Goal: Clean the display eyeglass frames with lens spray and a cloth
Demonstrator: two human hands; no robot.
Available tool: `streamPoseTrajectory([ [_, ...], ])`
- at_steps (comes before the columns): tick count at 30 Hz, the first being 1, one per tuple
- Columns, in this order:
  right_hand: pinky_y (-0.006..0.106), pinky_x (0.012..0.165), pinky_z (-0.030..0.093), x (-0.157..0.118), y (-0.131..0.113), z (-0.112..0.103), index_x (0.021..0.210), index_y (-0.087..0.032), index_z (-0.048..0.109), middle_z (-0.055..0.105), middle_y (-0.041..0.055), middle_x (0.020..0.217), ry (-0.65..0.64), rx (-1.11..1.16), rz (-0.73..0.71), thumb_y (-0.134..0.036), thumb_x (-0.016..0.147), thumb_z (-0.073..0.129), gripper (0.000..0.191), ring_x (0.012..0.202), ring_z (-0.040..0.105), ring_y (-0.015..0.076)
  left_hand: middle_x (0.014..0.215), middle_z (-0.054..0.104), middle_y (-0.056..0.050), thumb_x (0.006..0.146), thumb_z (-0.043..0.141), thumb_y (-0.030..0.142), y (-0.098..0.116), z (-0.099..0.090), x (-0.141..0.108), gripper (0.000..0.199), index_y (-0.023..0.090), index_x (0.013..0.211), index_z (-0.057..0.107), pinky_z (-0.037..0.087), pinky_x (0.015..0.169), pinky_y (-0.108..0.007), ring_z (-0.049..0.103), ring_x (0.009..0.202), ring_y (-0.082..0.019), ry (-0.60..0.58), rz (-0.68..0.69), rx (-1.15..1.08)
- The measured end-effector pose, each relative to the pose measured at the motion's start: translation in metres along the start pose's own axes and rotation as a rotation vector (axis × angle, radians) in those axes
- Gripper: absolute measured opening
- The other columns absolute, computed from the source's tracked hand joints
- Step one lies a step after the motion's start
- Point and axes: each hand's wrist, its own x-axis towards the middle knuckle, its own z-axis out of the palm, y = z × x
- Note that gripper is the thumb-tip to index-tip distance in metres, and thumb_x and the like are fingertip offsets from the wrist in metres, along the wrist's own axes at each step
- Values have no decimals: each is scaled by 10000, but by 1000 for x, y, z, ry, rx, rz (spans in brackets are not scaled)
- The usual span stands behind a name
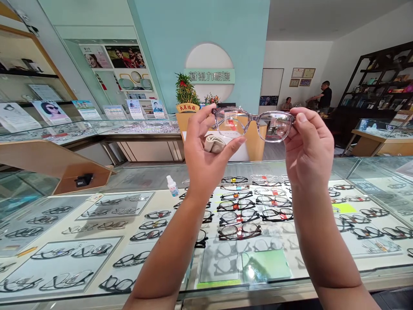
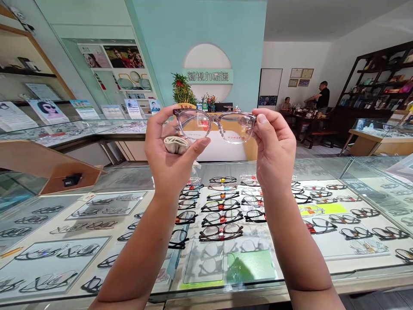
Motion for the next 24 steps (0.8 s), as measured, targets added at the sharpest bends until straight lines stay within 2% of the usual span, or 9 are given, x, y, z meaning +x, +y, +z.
streamPoseTrajectory([
  [4,395,996,622,-1,-2,2,1053,-305,748,736,16,1068,32,3,1,-382,1027,677,108,1076,752,192,1370,717,-126,791,874,719,3,2,1,839,345,1452,517,660,872,-425,745,1231,-340,-11,-49,-110],
  [8,416,1023,610,-2,-6,5,1026,-300,740,767,21,1059,42,5,58,-347,1013,658,96,1065,762,199,1324,744,-111,735,903,743,10,5,0,843,354,1377,517,647,739,-375,778,1118,-297,51,-98,-176],
  [11,433,1014,619,-3,-7,5,1049,-301,723,779,28,1085,18,-76,40,-377,1039,601,144,1109,770,213,1319,750,-114,700,935,732,18,6,-1,856,357,1346,517,618,661,-358,790,1029,-276,90,-198,-176],
  [17,426,961,647,-3,-3,4,1054,-294,714,794,33,1028,-2,-66,75,-410,1026,619,152,1070,785,224,1226,782,-99,702,959,679,26,10,-3,820,315,1280,507,597,689,-323,794,1073,-269,129,-336,-284],
  [19,418,958,650,-3,-1,3,1057,-295,713,794,35,1030,-14,-64,73,-427,1026,629,160,1055,787,221,1213,787,-87,683,987,628,28,11,-3,805,312,1251,512,584,679,-312,788,1033,-247,137,-369,-324],
  [22,415,952,652,-2,0,2,1077,-300,714,792,41,1042,-39,-85,54,-468,1032,627,195,1062,788,227,1217,793,-57,704,1000,524,33,9,-2,720,328,1220,538,516,572,-284,723,793,-163,133,-472,-404],
  [24,419,936,654,-2,-1,2,1091,-301,721,789,54,1040,-57,-69,16,-516,1052,578,261,1065,788,236,1148,801,-35,736,976,515,36,7,2,633,319,1189,578,430,480,-262,598,610,-103,100,-586,-495],
])
